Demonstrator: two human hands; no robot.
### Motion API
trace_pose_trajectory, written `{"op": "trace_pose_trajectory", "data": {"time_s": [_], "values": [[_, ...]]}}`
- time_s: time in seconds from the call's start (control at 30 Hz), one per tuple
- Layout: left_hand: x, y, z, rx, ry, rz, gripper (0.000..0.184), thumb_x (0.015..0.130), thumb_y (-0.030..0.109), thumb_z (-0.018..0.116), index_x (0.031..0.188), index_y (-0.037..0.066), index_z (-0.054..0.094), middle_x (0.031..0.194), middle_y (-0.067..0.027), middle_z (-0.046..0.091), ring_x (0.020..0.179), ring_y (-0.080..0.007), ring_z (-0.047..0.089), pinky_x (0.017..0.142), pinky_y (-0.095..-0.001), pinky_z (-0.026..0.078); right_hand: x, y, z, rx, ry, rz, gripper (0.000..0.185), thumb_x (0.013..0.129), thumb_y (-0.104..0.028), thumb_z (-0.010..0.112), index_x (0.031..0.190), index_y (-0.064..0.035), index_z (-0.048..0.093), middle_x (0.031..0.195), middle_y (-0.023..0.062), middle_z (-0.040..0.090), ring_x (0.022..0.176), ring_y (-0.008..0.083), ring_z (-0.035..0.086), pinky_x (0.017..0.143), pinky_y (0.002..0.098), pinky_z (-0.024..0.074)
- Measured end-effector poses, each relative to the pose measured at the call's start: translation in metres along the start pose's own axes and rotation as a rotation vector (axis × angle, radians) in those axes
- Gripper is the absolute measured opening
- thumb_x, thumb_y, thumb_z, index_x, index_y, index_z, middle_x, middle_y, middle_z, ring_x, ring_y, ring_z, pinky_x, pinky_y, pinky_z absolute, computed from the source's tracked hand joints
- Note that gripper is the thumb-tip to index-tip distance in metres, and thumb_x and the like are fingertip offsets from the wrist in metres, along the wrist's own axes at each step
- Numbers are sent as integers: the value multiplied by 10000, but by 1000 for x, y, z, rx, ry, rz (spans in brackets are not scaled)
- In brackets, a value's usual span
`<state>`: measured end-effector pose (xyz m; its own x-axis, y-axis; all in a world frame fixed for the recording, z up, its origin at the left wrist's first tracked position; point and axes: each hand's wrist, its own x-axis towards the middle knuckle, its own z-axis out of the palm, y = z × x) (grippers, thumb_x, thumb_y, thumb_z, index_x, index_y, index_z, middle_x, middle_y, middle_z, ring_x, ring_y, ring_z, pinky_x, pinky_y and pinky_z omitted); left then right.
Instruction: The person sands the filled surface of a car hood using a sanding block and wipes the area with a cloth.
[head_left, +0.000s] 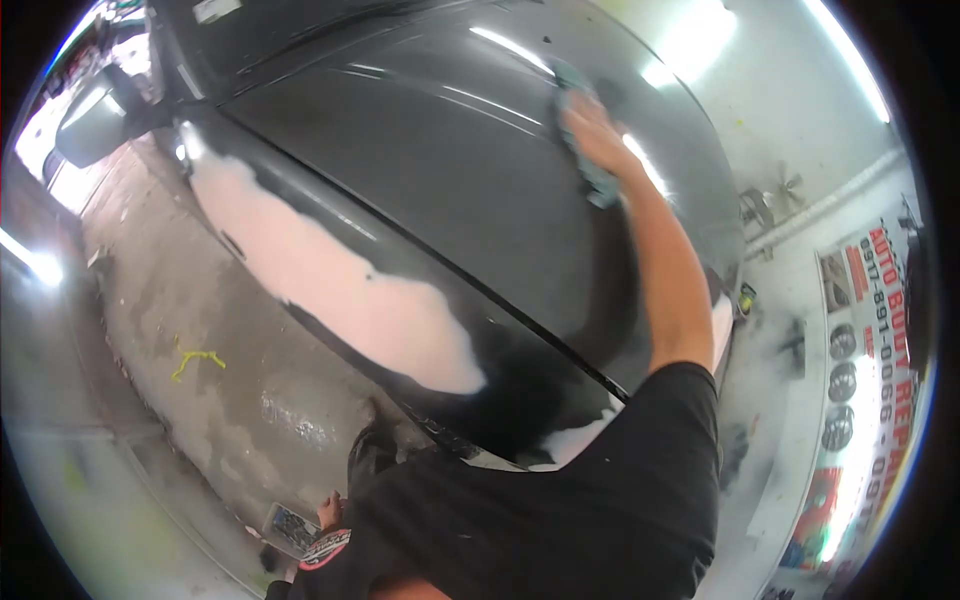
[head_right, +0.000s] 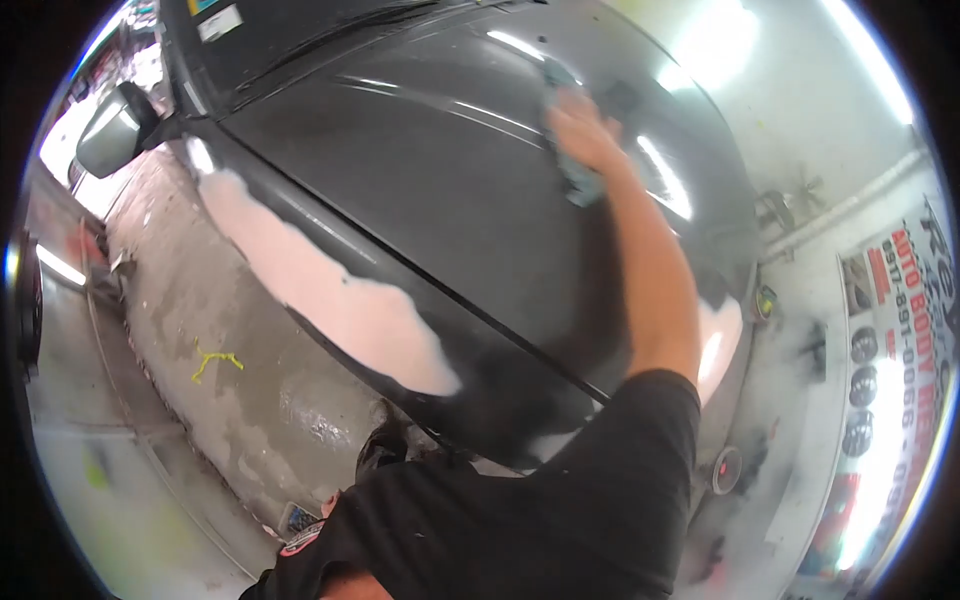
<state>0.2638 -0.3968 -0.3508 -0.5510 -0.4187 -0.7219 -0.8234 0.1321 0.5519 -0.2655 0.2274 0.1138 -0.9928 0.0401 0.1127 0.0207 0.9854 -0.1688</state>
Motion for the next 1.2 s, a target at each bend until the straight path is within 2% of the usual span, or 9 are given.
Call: {"op": "trace_pose_trajectory", "data": {"time_s": [0.07, 0.2, 0.3, 0.4, 0.57, 0.7, 0.8, 1.0, 1.2], "values": [[51, -13, -12, -27, -72, 4, 495, 963, 429, 645, 1045, -54, 716, 866, -143, 761, 744, -202, 702, 643, -351, 546, -66, 86, -17, -40, 17, 188, 532, 1096, -303, 301, 1581, -100, 380, 1700, 203, 195, 1579, 408, 115, 1282, 487, 129], [100, 5, -46, -58, -153, -104, 484, 967, 428, 641, 1061, -43, 703, 863, -143, 756, 733, -209, 700, 630, -353, 545, -163, 432, 52, -457, 66, 407, 493, 1045, -202, 357, 1501, -53, 474, 1563, 297, 400, 1441, 472, 390, 1226, 524, 276], [126, 8, -66, -57, -161, -192, 477, 970, 428, 637, 1073, -34, 693, 862, -143, 752, 725, -214, 698, 620, -355, 543, -140, 296, -12, -433, -192, 736, 504, 1051, -234, 345, 1516, -76, 458, 1567, 284, 403, 1433, 469, 409, 1222, 516, 294], [143, 8, -79, -56, -158, -250, 470, 973, 428, 634, 1085, -26, 683, 860, -142, 748, 717, -219, 696, 610, -357, 542, -11, 333, 26, -502, 49, 418, 521, 1080, -368, 312, 1512, -127, 477, 1614, 201, 389, 1534, 391, 282, 1241, 511, 268], [166, 12, -81, -82, -168, -261, 458, 978, 427, 629, 1105, -12, 666, 857, -142, 741, 703, -227, 693, 594, -361, 540, 180, 21, 21, -157, 82, 95, 676, 1071, -503, 290, 1555, -44, 403, 1687, 180, 255, 1567, 379, 193, 1270, 519, 155], [195, 29, -77, -65, -350, -185, 423, 989, 423, 618, 1097, 14, 642, 843, -124, 713, 679, -234, 677, 582, -373, 534, 145, -165, 25, 16, 65, -343, 699, 1056, -501, 338, 1581, -40, 363, 1674, 218, 264, 1571, 381, 188, 1251, 561, 178], [200, 100, -58, -52, -343, -247, 402, 1000, 424, 602, 1105, 36, 607, 833, -95, 675, 659, -234, 653, 568, -385, 518, 108, -237, 20, 196, -136, -569, 735, 1083, -556, 238, 1630, -65, 267, 1712, 165, 181, 1601, 311, 73, 1287, 514, 40], [220, 160, -53, -50, -422, -197, 450, 1008, 455, 586, 1192, 45, 572, 937, -115, 669, 757, -245, 655, 594, -391, 490, 100, -176, 16, 155, -47, -437, 697, 1075, -544, 225, 1643, -140, 261, 1720, 135, 170, 1601, 300, 87, 1275, 561, 95], [166, 160, -52, 69, -308, -135, 487, 1016, 483, 580, 1208, 35, 586, 955, -120, 675, 787, -254, 664, 609, -409, 504, 140, 59, 6, 12, 37, 53, 677, 1078, -532, 185, 1641, -167, 270, 1735, 39, 155, 1606, 285, 62, 1233, 679, 57]]}}
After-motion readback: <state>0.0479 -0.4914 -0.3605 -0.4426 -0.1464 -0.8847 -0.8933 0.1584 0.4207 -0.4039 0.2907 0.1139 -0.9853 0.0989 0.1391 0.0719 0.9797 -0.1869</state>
